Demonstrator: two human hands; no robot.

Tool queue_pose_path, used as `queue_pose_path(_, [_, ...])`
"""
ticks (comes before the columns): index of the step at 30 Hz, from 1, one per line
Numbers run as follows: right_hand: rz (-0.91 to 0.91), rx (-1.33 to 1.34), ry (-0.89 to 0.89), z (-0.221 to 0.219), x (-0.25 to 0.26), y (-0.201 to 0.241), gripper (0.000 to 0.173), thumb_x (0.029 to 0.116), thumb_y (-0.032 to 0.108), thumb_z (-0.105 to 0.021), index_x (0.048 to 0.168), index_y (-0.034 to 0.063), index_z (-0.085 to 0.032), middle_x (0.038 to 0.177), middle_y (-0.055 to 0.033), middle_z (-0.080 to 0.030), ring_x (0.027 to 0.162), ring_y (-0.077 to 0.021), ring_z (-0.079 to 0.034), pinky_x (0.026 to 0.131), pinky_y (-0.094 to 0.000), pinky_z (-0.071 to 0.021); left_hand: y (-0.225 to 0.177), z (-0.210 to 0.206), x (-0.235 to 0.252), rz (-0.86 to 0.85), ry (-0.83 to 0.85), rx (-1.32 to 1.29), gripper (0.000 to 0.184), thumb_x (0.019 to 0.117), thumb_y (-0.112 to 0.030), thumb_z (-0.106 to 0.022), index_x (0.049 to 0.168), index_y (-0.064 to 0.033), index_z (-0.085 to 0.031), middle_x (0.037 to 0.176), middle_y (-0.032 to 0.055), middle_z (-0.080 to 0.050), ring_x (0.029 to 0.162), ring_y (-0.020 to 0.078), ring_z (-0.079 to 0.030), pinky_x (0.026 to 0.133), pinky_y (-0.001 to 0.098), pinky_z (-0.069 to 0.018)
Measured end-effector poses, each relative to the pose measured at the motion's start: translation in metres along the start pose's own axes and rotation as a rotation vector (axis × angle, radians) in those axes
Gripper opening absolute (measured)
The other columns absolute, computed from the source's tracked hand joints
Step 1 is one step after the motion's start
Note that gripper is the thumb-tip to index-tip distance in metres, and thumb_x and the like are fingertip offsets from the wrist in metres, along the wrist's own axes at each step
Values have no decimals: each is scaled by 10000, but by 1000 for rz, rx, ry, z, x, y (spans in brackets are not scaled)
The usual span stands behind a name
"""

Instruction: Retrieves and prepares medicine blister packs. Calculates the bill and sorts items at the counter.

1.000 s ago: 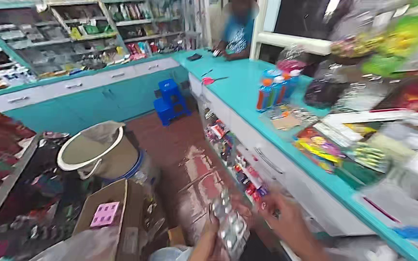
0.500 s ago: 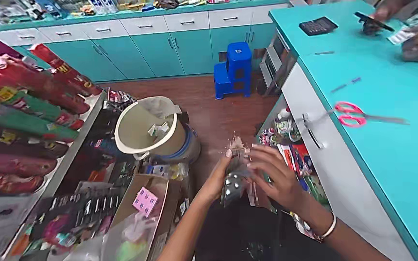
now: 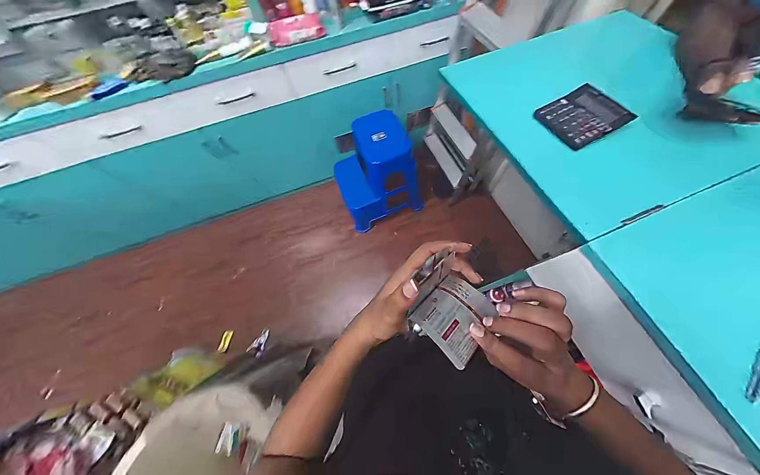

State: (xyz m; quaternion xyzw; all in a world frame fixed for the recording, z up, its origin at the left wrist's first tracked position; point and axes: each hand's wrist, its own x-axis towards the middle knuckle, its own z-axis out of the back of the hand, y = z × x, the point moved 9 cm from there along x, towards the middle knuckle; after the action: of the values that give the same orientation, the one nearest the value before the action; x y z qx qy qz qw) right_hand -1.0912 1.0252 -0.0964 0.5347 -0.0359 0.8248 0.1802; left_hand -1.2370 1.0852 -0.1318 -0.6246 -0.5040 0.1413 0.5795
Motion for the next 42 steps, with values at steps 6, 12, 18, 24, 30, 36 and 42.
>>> queue_pose_path(6, [-106, -305, -55, -8, 9, -111, 132, 969, 176, -696, 1086, 141, -646, 1075, -9, -562, 1103, -137, -530, 1120, -366, -324, 61, 59, 138, 44, 238, -34, 915, 921, -801, -368, 1482, -91, -504, 1231, 61, -694, 1136, 113, -636, 1022, 325, -506])
queue_pose_path(12, [-195, -556, -88, -3, 30, -191, 131, 967, 170, -699, 1083, 132, -652, 1113, -10, -582, 1090, -134, -538, 1105, -362, -328, 98, 78, 255, 121, 443, -82, 826, 952, -764, -335, 1472, -156, -540, 1203, -32, -697, 1114, 22, -627, 1003, 243, -509])
queue_pose_path(18, [-411, -749, -146, 7, 41, -255, 69, 988, 158, -664, 1029, 155, -609, 1107, 11, -631, 1104, -126, -576, 1102, -372, -349, 131, 64, 339, 223, 712, -222, 947, 917, -785, -408, 1635, -218, -162, 1432, 131, -582, 1285, 271, -591, 1093, 443, -487])
queue_pose_path(24, [-861, -782, -440, 31, 28, -329, 69, 953, 202, -706, 951, 140, -737, 942, 34, -751, 951, -72, -665, 949, -288, -485, 145, 77, 400, -20, 802, 320, 625, 949, -312, -730, 1497, -121, -500, 1514, 140, -498, 1322, 170, -558, 1070, 339, -513])
queue_pose_path(30, [-971, -719, -437, 35, 29, -339, 195, 958, 246, -729, 1005, 58, -751, 960, -34, -755, 967, -100, -671, 955, -299, -499, 191, 92, 411, 278, 858, 199, 302, 978, -194, -669, 1218, -11, -663, 1116, 16, -730, 1014, 56, -696, 910, 261, -589])
queue_pose_path(36, [-1596, -1677, -348, 177, -53, -188, 333, 999, 258, -653, 1158, -29, -712, 1200, -229, -694, 1153, -404, -650, 986, -582, -509, 220, 114, 399, 731, 844, -56, 355, 996, -4, -493, 1347, -57, -484, 1132, -46, -704, 979, 87, -709, 875, 324, -617])
queue_pose_path(42, [-2192, -1685, -746, 265, -150, -15, 344, 953, 100, -698, 1250, -55, -622, 1121, -369, -633, 1042, -571, -616, 858, -727, -481, 221, 90, 352, 913, 1085, -413, 582, 988, -183, -641, 1493, -212, -353, 1312, 7, -666, 1174, 225, -668, 1006, 461, -562])
